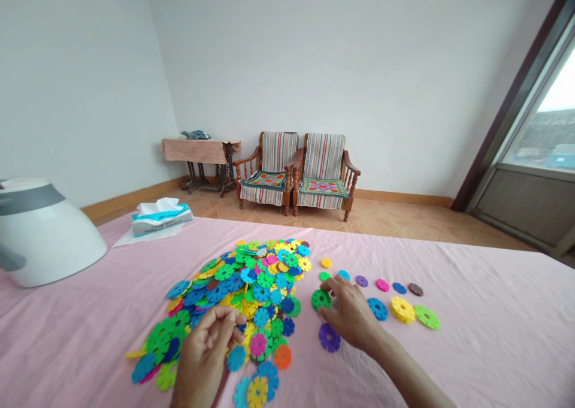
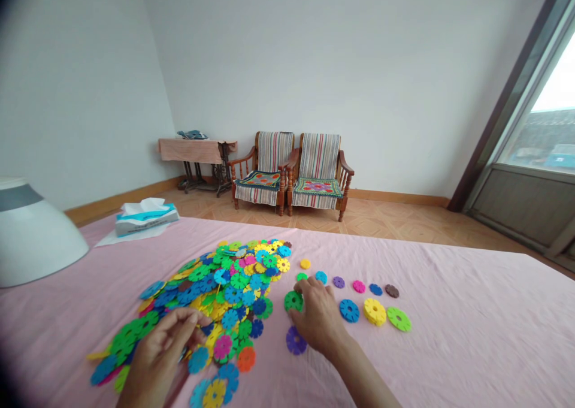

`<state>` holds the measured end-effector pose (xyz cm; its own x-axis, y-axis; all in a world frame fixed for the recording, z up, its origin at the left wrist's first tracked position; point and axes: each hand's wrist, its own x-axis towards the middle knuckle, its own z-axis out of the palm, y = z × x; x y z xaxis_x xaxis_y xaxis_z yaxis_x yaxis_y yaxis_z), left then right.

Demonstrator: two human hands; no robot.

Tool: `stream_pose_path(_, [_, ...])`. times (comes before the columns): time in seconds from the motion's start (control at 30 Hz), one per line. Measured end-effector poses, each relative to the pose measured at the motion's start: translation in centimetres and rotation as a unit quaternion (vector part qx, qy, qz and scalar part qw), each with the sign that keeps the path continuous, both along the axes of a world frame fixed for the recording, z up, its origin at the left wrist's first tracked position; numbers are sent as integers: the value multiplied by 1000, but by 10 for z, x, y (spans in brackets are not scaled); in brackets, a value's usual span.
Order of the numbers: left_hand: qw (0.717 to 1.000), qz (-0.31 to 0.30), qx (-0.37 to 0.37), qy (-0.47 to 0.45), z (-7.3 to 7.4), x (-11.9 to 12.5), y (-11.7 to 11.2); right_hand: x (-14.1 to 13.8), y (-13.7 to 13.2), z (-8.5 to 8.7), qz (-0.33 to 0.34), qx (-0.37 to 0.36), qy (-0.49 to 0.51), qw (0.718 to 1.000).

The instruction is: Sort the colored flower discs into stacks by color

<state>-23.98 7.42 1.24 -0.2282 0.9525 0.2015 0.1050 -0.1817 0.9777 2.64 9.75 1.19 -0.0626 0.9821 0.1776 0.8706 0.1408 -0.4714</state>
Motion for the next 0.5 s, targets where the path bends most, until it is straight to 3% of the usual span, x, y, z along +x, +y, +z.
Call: stream_pose_path(0.5, [1000, -1, -1, -2, -4, 0, 1, 2, 2, -16, 10, 5, -3, 1000])
